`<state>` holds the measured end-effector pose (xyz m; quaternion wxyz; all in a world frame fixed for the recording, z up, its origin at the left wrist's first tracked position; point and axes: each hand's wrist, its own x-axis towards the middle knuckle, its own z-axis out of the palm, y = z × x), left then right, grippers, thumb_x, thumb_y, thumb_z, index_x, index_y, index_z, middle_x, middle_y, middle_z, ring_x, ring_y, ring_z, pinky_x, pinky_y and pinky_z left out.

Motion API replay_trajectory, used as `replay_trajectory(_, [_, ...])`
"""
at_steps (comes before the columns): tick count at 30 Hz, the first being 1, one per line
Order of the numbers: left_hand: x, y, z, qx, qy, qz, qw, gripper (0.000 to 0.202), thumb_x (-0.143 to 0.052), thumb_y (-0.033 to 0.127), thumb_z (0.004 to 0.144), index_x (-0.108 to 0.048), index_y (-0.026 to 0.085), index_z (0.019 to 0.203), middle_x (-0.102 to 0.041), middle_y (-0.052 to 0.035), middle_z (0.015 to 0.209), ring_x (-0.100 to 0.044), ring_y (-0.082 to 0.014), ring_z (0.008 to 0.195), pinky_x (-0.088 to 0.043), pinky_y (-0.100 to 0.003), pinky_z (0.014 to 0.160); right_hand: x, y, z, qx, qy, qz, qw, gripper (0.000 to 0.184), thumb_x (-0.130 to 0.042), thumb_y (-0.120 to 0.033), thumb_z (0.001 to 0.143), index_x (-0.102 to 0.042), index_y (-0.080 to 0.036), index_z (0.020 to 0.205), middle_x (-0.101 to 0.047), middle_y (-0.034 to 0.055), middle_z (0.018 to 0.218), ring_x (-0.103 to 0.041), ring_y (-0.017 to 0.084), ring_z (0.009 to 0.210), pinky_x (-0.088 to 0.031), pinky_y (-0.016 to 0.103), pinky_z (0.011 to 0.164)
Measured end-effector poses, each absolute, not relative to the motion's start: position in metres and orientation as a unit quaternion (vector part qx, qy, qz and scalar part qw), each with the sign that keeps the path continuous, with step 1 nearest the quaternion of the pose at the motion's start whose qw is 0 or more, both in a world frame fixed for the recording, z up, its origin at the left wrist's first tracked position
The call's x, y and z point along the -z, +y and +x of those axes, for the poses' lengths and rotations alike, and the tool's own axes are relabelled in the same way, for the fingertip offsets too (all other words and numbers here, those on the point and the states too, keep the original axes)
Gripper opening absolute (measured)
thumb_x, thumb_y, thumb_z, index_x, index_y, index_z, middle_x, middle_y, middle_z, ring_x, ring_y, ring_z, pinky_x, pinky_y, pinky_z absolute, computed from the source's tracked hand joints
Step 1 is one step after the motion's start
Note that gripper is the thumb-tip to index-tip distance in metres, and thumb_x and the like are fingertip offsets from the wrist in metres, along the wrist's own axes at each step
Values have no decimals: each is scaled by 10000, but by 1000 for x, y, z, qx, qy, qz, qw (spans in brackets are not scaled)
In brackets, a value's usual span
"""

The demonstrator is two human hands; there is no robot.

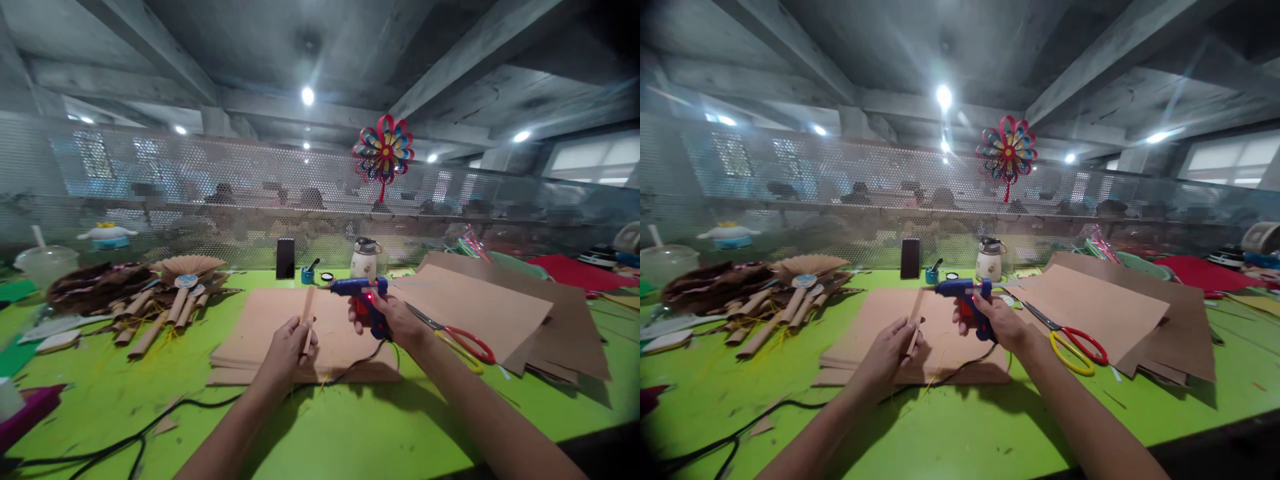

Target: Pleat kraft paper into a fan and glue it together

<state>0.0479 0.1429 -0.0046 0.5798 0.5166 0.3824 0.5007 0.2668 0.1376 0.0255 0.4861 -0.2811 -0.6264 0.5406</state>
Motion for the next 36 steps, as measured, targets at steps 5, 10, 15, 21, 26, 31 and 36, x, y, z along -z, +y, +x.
replay_trajectory(5, [6,140,51,-471,397,531,582,286,-581,437,753,-503,164,722,-553,27,581,-398,-54,414,-248,-150,360,-9,127,266,-585,-609,-294,449,401,-483,-486,884,-597,-108,954,-619,84,806,-583,121,605,-439,262,607])
replay_trajectory(10, [3,136,53,-445,409,527,597,308,-599,464,737,-531,166,777,-553,29,589,-381,-54,397,-217,-149,349,-2,128,267,-585,-588,-328,453,423,-499,-523,859,-581,-118,950,-601,57,765,-543,107,576,-405,238,560])
replay_trajectory(15, [7,138,53,-429,414,524,608,295,-587,456,752,-507,172,734,-542,28,581,-386,-50,392,-211,-145,346,-2,126,266,-593,-562,-335,470,419,-509,-523,853,-576,-117,935,-568,37,720,-496,96,545,-377,234,531])
replay_trajectory(21, [10,140,52,-426,426,535,592,321,-591,470,752,-518,165,679,-495,35,511,-342,-41,370,-187,-151,347,0,125,265,-583,-572,-344,464,405,-501,-504,867,-585,-110,908,-548,26,696,-478,83,526,-349,222,502])
replay_trajectory(26, [9,139,53,-432,415,527,603,319,-599,471,740,-528,163,693,-506,31,533,-346,-40,367,-178,-154,344,1,124,261,-563,-584,-367,454,429,-514,-533,846,-590,-113,890,-538,17,675,-456,76,495,-331,220,475])
replay_trajectory(31, [10,138,53,-436,426,528,591,303,-597,447,742,-520,166,656,-504,27,517,-350,-48,366,-194,-161,350,-3,125,263,-556,-572,-384,465,452,-532,-564,817,-585,-118,865,-533,13,667,-449,78,498,-333,221,479])
replay_trajectory(36, [11,138,53,-429,427,536,588,315,-590,459,743,-523,169,642,-461,36,480,-334,-56,363,-181,-171,352,-6,124,267,-557,-576,-381,461,433,-526,-552,826,-581,-124,864,-528,15,671,-443,83,498,-324,230,478])
